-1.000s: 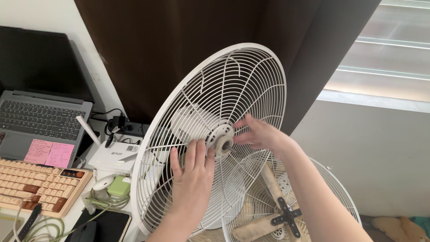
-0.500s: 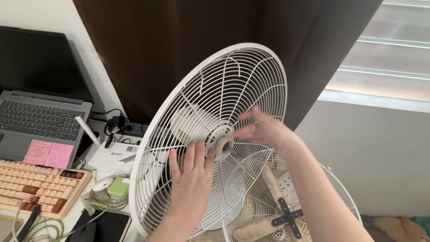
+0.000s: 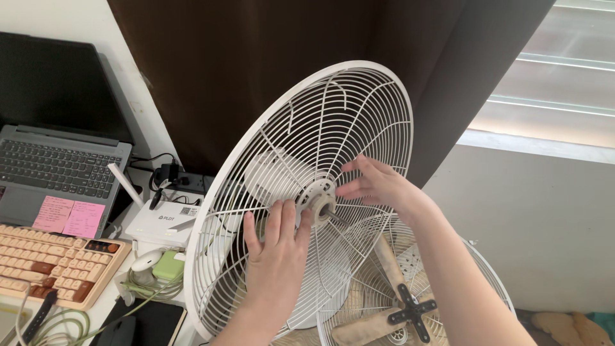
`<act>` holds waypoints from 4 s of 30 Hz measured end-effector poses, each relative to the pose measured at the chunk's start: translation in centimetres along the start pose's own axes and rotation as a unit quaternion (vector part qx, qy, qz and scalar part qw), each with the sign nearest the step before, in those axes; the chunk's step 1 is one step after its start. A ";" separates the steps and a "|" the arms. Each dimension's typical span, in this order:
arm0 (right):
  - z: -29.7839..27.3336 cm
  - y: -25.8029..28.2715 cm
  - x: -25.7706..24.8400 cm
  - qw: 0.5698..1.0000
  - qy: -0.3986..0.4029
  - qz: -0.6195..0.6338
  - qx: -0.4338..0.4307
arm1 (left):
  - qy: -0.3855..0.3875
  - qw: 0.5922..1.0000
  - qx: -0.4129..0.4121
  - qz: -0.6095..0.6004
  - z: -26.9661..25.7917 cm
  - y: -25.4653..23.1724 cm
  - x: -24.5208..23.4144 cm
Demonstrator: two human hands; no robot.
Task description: The person reassembles a standing electric fan by hand. They attach the front grille to the motor housing, align the fan blades, and secure the central hub nut to complete the assembly.
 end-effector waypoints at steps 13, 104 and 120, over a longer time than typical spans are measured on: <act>-0.7 0.7 0.2 0.999 0.019 0.026 -0.006 | 0.018 1.000 0.004 0.019 0.1 -0.3 0.3; -10.3 -43.7 -8.0 0.926 -0.226 0.192 0.236 | 0.296 0.848 0.121 -0.423 -9.4 -20.9 12.3; -10.0 -43.4 -7.2 0.931 -0.225 0.203 0.205 | 0.249 0.875 0.114 -0.399 -8.0 -23.8 15.2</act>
Point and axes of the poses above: each hand's wrist, its own z-axis towards the middle knuckle, its own x-axis out of the palm, y = z × x, the point moved 7 cm from there along z, towards the middle knuckle, and after that the axes turned 10 degrees about z, right-handed, at the moved point
